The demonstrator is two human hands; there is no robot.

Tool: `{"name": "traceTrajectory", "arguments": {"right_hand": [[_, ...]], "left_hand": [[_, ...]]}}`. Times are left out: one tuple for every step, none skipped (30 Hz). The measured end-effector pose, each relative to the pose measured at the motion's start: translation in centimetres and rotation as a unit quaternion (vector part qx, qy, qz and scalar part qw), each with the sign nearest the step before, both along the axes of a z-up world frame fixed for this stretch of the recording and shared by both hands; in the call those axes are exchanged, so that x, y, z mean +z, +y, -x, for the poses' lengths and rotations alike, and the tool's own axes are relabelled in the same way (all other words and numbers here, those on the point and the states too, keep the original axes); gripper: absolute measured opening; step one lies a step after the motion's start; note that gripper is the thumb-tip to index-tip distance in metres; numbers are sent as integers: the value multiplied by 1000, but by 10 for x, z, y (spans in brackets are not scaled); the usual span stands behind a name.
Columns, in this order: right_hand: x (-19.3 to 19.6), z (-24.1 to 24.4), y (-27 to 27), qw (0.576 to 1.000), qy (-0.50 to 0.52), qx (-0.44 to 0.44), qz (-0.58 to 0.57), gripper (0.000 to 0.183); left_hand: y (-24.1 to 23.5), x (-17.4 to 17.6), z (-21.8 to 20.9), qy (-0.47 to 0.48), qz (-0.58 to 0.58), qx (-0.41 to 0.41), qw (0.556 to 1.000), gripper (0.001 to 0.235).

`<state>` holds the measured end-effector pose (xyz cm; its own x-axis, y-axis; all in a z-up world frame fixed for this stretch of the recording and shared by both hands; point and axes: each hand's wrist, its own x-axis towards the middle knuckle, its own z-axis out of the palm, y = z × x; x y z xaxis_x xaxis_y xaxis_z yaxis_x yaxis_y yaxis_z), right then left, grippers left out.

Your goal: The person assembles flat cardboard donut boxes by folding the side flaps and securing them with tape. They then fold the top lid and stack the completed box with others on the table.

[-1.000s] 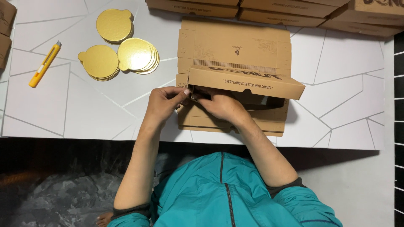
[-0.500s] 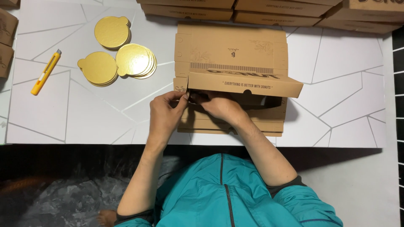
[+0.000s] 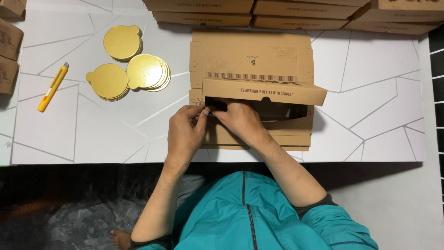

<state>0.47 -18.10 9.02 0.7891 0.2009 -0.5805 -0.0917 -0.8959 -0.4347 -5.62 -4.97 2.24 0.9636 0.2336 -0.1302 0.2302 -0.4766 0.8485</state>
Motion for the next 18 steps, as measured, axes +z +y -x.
{"name": "traceTrajectory", "arguments": {"right_hand": [[-4,0,2,1000,-1,-1,0,61],[-8,1,5,999,-9,-7,-31,58],[-12,2,7,998,-18,-13,-62,54],[-11,1,7,998,-19,-15,-62,54],[-11,1,8,998,-10,-12,-63,56],[-10,1,9,998,-3,-8,-64,57],[-9,3,5,998,-4,-9,-64,57],[-9,6,2,996,0,-11,-89,55],[-8,8,-1,993,4,-13,-114,53],[-12,10,-3,993,3,-14,-114,53],[-17,11,-4,993,-8,-16,-119,51],[-20,12,-5,992,-20,-16,-124,50],[-13,14,-3,992,-22,-16,-124,50],[-6,15,-1,990,-22,-9,-138,49],[1,17,0,988,-22,-3,-153,48],[2,17,0,988,-23,-3,-153,48],[3,16,-1,986,-15,7,-166,48],[3,16,-2,984,-5,16,-179,48]], "left_hand": [[-1,2,1,-1,0,-1,1000,27],[-3,3,2,-10,5,2,1000,27],[-4,5,3,-18,11,6,1000,26],[-5,5,3,-19,10,4,1000,26],[-5,5,4,-21,15,10,1000,27],[-6,5,4,-24,20,17,999,28],[-6,2,5,-26,20,16,999,28],[-6,-1,5,-32,22,19,999,28],[-5,-4,6,-38,24,22,999,29],[-6,-3,6,-39,24,21,999,29],[-6,-1,7,-48,29,24,998,29],[-7,1,7,-57,34,27,997,30],[-8,0,7,-58,34,27,997,30],[-10,1,7,-68,32,29,997,29],[-11,1,7,-77,31,30,996,28],[-11,-1,7,-79,31,30,996,28],[-12,-2,7,-78,21,24,996,29],[-13,-4,7,-77,11,17,997,29]]}}
